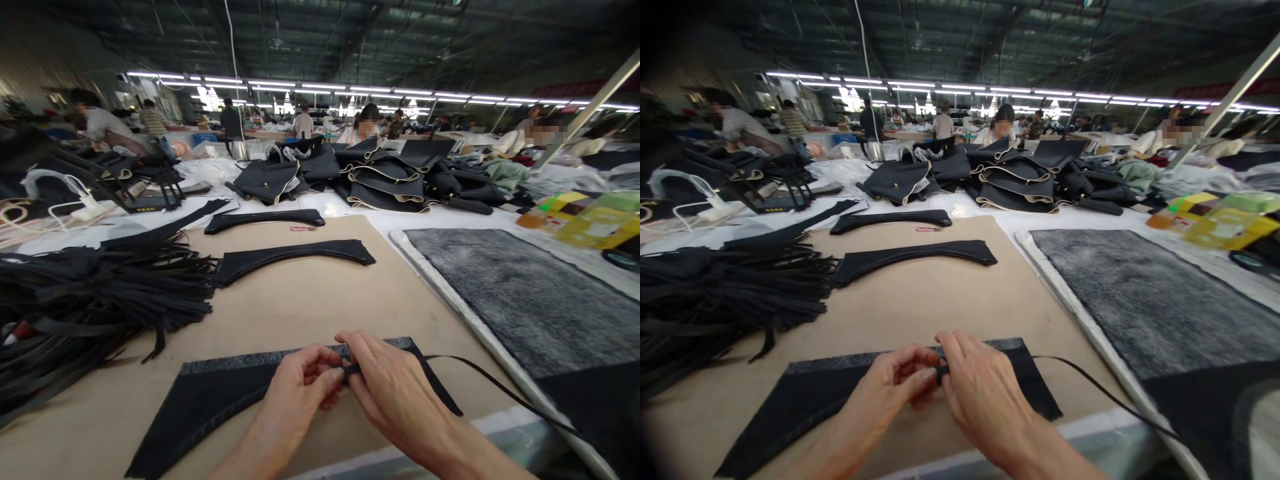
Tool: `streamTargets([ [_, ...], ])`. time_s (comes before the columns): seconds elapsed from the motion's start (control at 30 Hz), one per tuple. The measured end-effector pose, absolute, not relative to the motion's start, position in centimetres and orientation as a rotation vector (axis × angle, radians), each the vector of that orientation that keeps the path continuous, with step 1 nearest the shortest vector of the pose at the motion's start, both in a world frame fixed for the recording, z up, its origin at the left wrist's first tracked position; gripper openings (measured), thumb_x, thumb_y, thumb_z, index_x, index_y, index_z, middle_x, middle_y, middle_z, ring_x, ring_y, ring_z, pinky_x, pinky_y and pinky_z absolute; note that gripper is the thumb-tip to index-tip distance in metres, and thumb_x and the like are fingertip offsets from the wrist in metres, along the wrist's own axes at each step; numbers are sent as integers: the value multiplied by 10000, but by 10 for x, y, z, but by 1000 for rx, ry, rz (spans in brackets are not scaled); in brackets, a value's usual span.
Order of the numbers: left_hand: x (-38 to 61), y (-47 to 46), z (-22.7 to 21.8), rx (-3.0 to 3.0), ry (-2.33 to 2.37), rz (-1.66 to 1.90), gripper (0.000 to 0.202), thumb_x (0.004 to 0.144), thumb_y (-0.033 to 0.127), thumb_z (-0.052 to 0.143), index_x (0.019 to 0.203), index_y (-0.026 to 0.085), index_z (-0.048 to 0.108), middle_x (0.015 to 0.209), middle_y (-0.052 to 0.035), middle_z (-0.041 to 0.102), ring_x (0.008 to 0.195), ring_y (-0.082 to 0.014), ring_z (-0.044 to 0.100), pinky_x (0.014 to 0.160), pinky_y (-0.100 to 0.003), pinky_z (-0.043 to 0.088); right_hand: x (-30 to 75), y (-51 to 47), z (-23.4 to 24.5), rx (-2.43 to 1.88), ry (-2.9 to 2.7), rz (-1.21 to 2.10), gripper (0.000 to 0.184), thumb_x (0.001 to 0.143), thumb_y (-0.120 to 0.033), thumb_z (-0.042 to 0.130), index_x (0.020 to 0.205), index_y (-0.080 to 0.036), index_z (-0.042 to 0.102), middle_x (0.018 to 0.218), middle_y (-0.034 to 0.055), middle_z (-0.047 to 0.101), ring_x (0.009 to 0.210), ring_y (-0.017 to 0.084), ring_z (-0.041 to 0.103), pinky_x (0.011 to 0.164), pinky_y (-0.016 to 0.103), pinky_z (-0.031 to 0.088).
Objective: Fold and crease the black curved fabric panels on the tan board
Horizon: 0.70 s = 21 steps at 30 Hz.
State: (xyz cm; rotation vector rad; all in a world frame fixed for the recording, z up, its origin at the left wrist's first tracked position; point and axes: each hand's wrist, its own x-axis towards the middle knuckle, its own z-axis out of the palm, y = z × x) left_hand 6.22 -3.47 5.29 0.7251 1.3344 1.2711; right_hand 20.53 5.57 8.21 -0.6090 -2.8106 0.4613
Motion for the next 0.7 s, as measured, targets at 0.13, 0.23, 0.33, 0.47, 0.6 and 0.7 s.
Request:
streamTargets([
  [0.13,50,-47,56,785,1454,1157,490,651,637,699,726,164,591,541,13,545,464,-100,467,454,-198,342,212,52,98,-560,-2820,718,317,819,-184,576,1132,-178,527,998,57,615,902,217,592,805,287,415],
  [0.23,34,-57,63,865,1561,1100,464,653,619,697,700,164,616,539,10,550,487,-109,475,472,-199,364,228,62,106,-637,-2828,881,189,920,-336,574,1062,-212,583,867,6,621,765,170,579,717,248,385],
  [0.33,15,-68,71,927,1685,1038,426,664,581,688,776,170,673,574,2,584,529,-131,510,493,-206,390,250,81,109,-754,-2840,938,289,1015,-319,412,816,-197,582,744,-14,584,682,137,535,642,233,340],
  [0.47,-11,-85,78,977,1871,937,413,672,570,648,833,195,710,619,-6,630,577,-160,565,528,-215,425,283,113,108,-808,-2814,1192,292,992,-378,458,816,-196,605,762,-9,594,715,149,538,662,233,371],
  [0.6,-33,-104,75,991,2021,865,388,651,573,629,748,206,708,568,19,621,530,-145,565,510,-189,417,306,136,106,-914,-2727,1403,377,959,-497,472,829,-185,640,758,11,573,726,164,535,660,237,409],
  [0.7,-44,-118,68,952,2177,922,320,659,516,617,686,200,663,476,92,521,402,-59,449,450,-129,303,312,146,100,-966,-2680,1515,440,946,-554,457,831,-169,636,669,3,494,621,142,469,550,227,373],
])
